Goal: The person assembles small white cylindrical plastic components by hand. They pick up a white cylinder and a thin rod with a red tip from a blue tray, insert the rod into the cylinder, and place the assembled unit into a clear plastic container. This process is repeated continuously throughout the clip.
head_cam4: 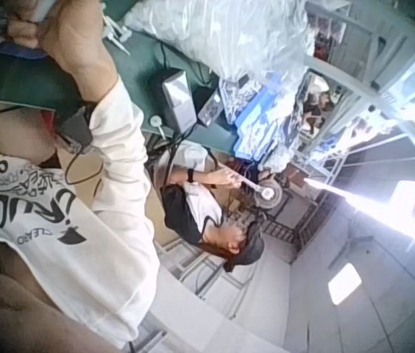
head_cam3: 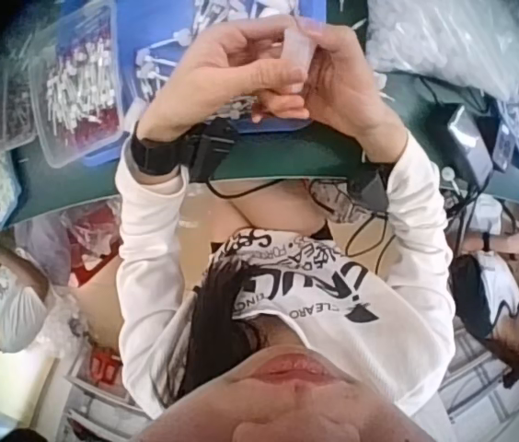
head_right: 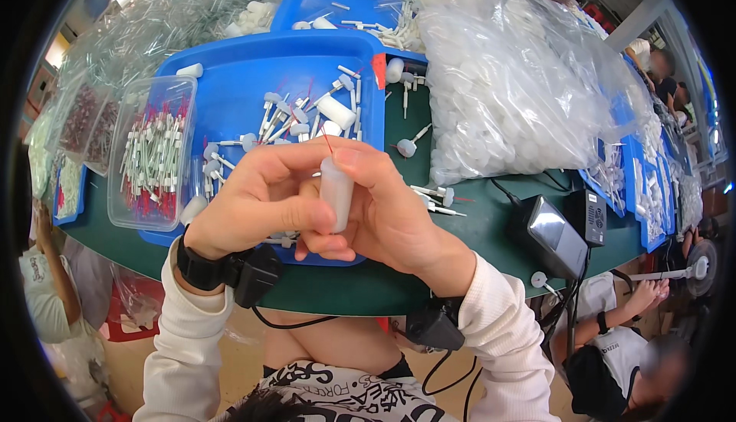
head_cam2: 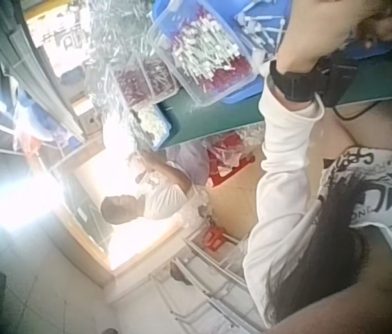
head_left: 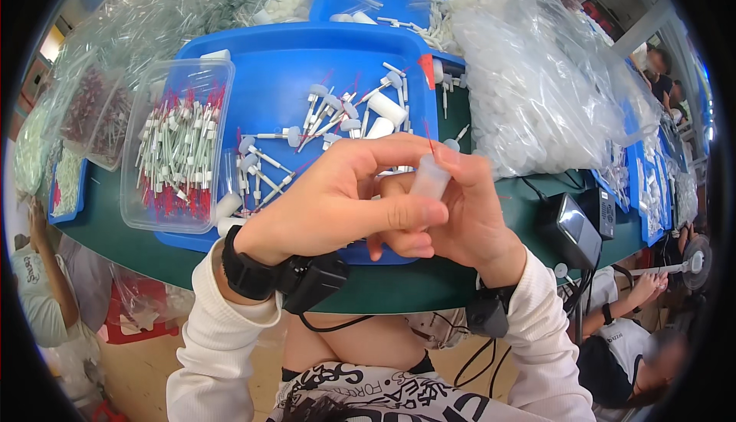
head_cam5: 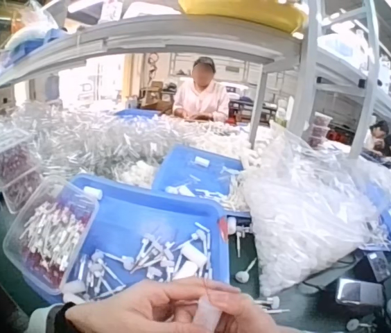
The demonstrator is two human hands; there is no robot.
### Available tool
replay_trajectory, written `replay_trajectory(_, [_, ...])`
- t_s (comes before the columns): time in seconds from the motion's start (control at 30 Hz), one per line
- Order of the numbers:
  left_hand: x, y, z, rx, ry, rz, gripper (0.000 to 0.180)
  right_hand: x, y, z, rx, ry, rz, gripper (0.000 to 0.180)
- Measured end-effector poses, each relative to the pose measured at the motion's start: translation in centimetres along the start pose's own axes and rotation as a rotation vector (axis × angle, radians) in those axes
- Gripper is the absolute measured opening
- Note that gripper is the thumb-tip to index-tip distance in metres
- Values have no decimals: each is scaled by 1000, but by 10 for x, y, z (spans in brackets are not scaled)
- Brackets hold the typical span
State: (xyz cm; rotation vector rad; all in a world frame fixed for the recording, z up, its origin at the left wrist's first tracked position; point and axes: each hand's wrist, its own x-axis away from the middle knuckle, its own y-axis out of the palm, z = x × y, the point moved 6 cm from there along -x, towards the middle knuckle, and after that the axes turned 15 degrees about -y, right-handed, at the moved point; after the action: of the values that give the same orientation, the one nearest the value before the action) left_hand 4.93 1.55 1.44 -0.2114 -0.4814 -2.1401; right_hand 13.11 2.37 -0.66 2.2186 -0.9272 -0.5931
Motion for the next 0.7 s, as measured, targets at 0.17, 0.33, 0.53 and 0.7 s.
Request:
replay_trajectory(0.17, [-4, -6, 0, 90, 92, 44, 32, 2, -4, -1, 58, 11, 14, 58])
replay_trajectory(0.33, [0, -1, 3, 46, 34, -59, 35, 3, 2, -9, 42, -6, 11, 63])
replay_trajectory(0.53, [-4, -3, -1, 54, 152, 3, 31, -1, -11, -6, 359, -26, -16, 73])
replay_trajectory(0.7, [-4, -10, 0, 115, 51, 21, 35, 4, -5, -7, 555, -32, 18, 77])
